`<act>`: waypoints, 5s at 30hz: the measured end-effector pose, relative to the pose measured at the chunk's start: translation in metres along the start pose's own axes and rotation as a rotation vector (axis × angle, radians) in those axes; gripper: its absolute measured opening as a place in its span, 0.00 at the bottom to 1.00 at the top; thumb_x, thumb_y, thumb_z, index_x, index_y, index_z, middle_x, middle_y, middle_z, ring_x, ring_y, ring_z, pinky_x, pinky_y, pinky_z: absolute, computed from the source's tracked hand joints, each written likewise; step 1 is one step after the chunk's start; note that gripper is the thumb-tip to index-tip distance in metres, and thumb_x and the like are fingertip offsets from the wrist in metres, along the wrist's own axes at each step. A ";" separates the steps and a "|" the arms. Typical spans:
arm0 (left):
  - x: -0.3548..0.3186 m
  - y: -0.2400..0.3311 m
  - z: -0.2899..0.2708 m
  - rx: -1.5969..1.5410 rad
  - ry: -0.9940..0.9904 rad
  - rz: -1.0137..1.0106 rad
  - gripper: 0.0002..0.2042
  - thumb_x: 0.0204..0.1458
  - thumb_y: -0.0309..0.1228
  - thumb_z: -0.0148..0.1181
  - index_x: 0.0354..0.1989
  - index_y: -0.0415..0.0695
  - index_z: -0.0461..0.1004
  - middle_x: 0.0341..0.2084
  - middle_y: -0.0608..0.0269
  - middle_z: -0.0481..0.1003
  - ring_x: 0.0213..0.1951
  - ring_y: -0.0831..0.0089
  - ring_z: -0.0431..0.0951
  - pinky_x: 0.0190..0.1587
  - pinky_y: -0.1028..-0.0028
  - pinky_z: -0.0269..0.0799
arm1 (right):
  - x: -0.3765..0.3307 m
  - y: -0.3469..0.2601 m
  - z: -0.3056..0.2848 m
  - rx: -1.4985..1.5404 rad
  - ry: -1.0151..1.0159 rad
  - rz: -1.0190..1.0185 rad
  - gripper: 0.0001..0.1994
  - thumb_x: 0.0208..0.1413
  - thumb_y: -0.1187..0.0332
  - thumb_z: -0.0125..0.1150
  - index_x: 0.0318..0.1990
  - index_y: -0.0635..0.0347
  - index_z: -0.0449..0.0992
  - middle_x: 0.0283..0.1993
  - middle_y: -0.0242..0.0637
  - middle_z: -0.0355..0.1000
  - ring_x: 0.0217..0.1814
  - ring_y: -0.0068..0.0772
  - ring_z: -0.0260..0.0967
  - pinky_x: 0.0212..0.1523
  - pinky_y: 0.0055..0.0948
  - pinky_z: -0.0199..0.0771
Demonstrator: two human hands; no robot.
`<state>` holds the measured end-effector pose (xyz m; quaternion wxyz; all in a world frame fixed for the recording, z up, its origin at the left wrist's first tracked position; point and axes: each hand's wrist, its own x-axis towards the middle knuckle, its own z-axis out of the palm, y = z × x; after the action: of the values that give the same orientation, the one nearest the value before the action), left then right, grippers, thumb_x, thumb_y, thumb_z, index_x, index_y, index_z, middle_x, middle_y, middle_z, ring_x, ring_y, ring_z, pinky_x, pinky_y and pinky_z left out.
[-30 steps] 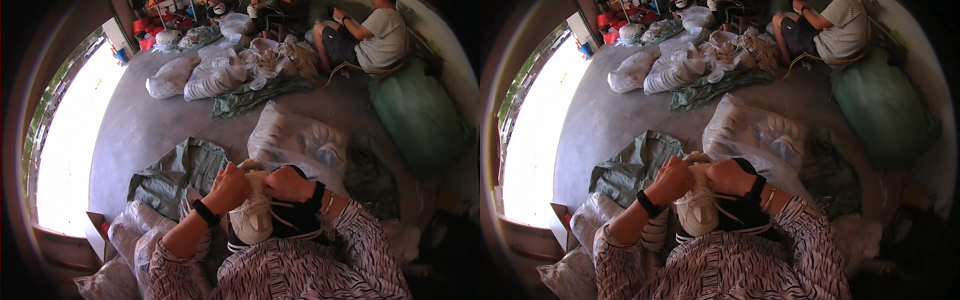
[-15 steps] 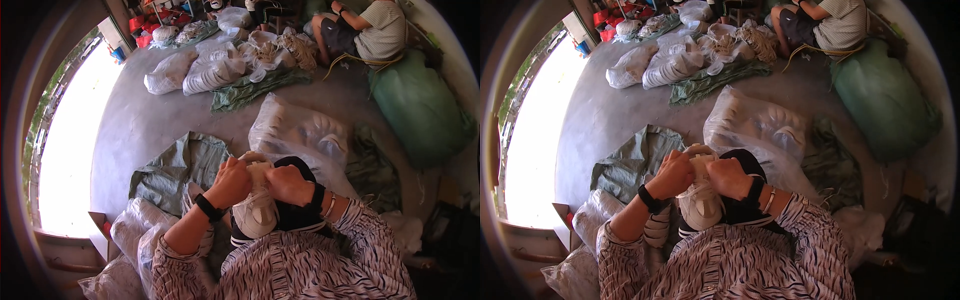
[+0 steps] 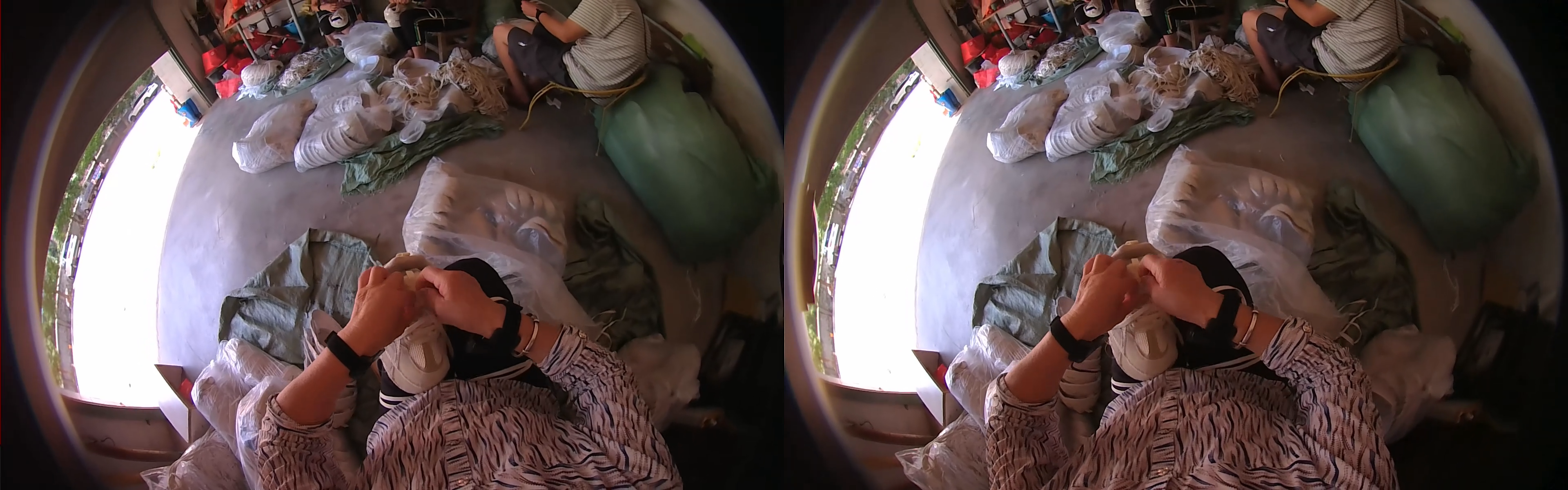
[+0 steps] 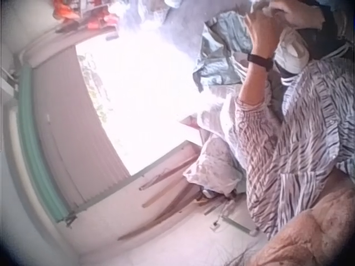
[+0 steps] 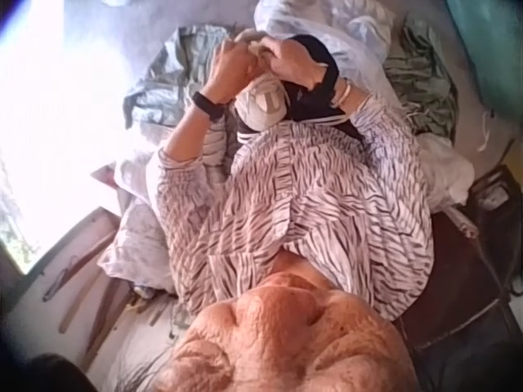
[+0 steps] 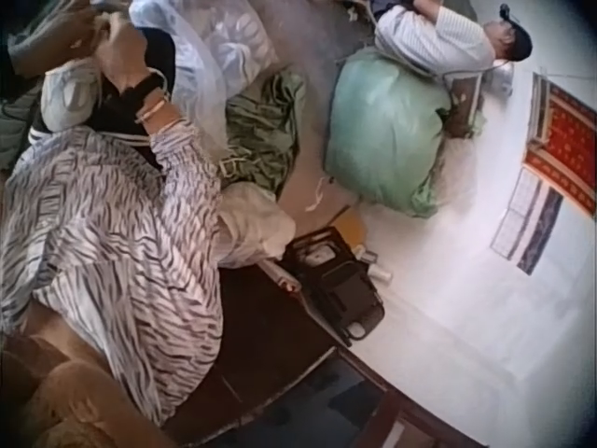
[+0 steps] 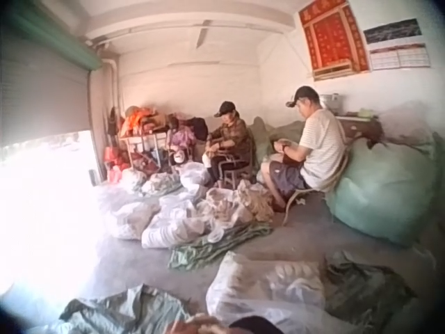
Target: Insert and thread laces through a shoe upper during manufacturing.
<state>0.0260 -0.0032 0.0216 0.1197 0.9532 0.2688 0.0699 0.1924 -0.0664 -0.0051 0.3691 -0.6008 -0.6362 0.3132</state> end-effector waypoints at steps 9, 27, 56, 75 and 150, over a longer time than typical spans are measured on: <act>-0.048 0.011 -0.005 -1.217 -0.146 -0.549 0.10 0.53 0.30 0.54 0.23 0.38 0.72 0.19 0.68 0.69 0.22 0.78 0.68 0.26 0.78 0.64 | -0.036 0.009 -0.002 -0.380 -0.064 -0.119 0.10 0.49 0.62 0.58 0.26 0.60 0.71 0.27 0.40 0.71 0.29 0.43 0.70 0.29 0.36 0.70; -0.205 -0.186 -0.035 -1.356 1.408 -0.936 0.16 0.53 0.38 0.55 0.50 0.50 0.72 0.21 0.75 0.61 0.22 0.84 0.60 0.27 0.82 0.64 | -0.070 0.126 -0.152 1.897 0.471 0.410 0.16 0.55 0.60 0.58 0.17 0.53 0.67 0.31 0.31 0.74 0.37 0.30 0.72 0.49 0.40 0.67; -0.054 0.010 0.054 -0.452 0.560 -0.500 0.15 0.48 0.23 0.57 0.45 0.40 0.65 0.40 0.57 0.65 0.27 0.74 0.70 0.33 0.74 0.69 | -0.027 0.063 -0.060 0.288 0.208 0.182 0.05 0.49 0.76 0.60 0.35 0.62 0.74 0.27 0.29 0.71 0.24 0.15 0.64 0.26 0.16 0.65; -0.047 0.008 0.014 -1.571 0.349 -0.594 0.05 0.58 0.27 0.48 0.41 0.43 0.63 0.15 0.75 0.59 0.15 0.87 0.55 0.17 0.85 0.50 | -0.023 0.014 -0.022 -0.506 0.129 -0.575 0.08 0.40 0.75 0.60 0.30 0.59 0.69 0.25 0.33 0.58 0.26 0.32 0.63 0.23 0.28 0.68; -0.057 0.000 0.032 -1.008 0.149 -0.594 0.09 0.56 0.27 0.50 0.27 0.37 0.74 0.17 0.70 0.70 0.23 0.85 0.67 0.26 0.83 0.63 | -0.014 0.029 -0.024 -0.131 -0.110 -0.059 0.05 0.47 0.71 0.58 0.27 0.63 0.72 0.23 0.47 0.71 0.28 0.49 0.71 0.29 0.38 0.70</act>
<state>-0.0153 -0.0396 -0.0133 0.5532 0.6552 0.4655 0.2190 0.2286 -0.0789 -0.0182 0.3024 -0.5866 -0.6920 0.2926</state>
